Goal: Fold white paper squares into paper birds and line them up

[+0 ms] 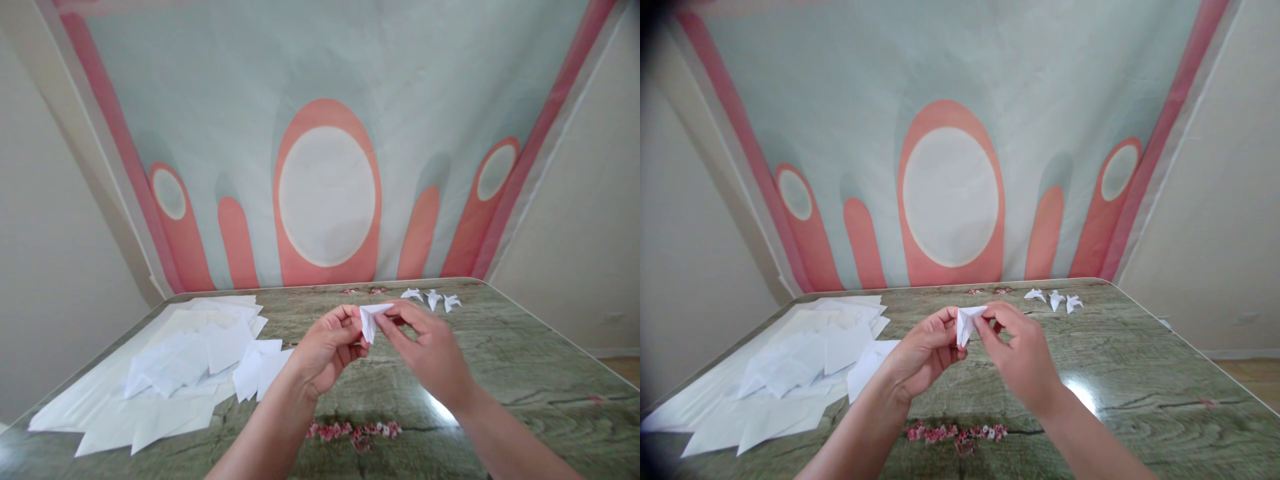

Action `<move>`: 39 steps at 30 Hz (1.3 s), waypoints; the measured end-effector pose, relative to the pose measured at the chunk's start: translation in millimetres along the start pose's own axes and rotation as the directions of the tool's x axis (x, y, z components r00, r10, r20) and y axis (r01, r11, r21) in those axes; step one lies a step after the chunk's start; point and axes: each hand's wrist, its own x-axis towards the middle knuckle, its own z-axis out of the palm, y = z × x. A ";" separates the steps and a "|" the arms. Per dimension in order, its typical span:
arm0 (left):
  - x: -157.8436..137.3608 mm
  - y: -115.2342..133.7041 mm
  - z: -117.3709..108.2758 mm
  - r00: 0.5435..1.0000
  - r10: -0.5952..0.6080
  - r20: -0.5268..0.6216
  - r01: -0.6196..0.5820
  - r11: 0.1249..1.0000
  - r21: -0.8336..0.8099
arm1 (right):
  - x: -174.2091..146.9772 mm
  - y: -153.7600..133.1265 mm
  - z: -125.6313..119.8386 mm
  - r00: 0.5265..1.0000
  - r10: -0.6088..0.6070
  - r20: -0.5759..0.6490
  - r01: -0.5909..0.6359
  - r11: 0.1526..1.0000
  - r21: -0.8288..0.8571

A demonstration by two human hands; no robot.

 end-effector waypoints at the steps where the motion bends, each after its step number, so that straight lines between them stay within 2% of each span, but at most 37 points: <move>1: 0.2 -0.4 -0.1 1.000 -0.002 -0.004 0.002 1.000 0.004 | 0.7 -1.6 -0.6 0.997 0.075 0.030 -0.076 0.996 0.049; 5: -0.2 -0.8 1.1 1.000 0.001 -0.026 0.000 0.999 0.035 | 2.2 -2.7 -1.9 0.964 0.239 0.118 -0.258 0.948 0.184; 10: -1.8 0.1 3.2 0.996 0.081 -0.024 -0.078 0.991 0.112 | 0.7 3.4 -0.1 0.942 0.306 0.136 -0.334 0.892 0.305; 12: -2.2 1.2 4.1 0.986 0.165 -0.037 -0.155 0.970 0.185 | 0.3 4.7 0.9 0.950 0.288 0.118 -0.311 0.882 0.353; 15: -3.1 4.1 5.6 0.950 0.305 -0.065 -0.271 0.910 0.314 | -0.2 3.6 1.9 0.979 0.191 0.066 -0.202 0.917 0.343; 18: -4.7 6.6 7.4 0.930 0.363 -0.058 -0.315 0.868 0.382 | -0.7 1.3 2.4 0.992 0.122 0.043 -0.129 0.949 0.289; 28: -6.7 7.5 12.0 0.930 0.366 -0.033 -0.320 0.849 0.421 | -1.5 2.4 1.9 0.992 0.126 0.019 -0.126 0.941 0.314; 35: -9.0 14.1 8.4 0.954 0.294 0.056 -0.294 0.885 0.362 | -0.4 2.6 -1.1 0.964 0.251 0.084 -0.264 0.883 0.389; 39: -9.0 15.5 7.7 0.954 0.292 0.061 -0.293 0.879 0.377 | 0.6 3.3 -2.3 0.950 0.283 0.128 -0.311 0.854 0.418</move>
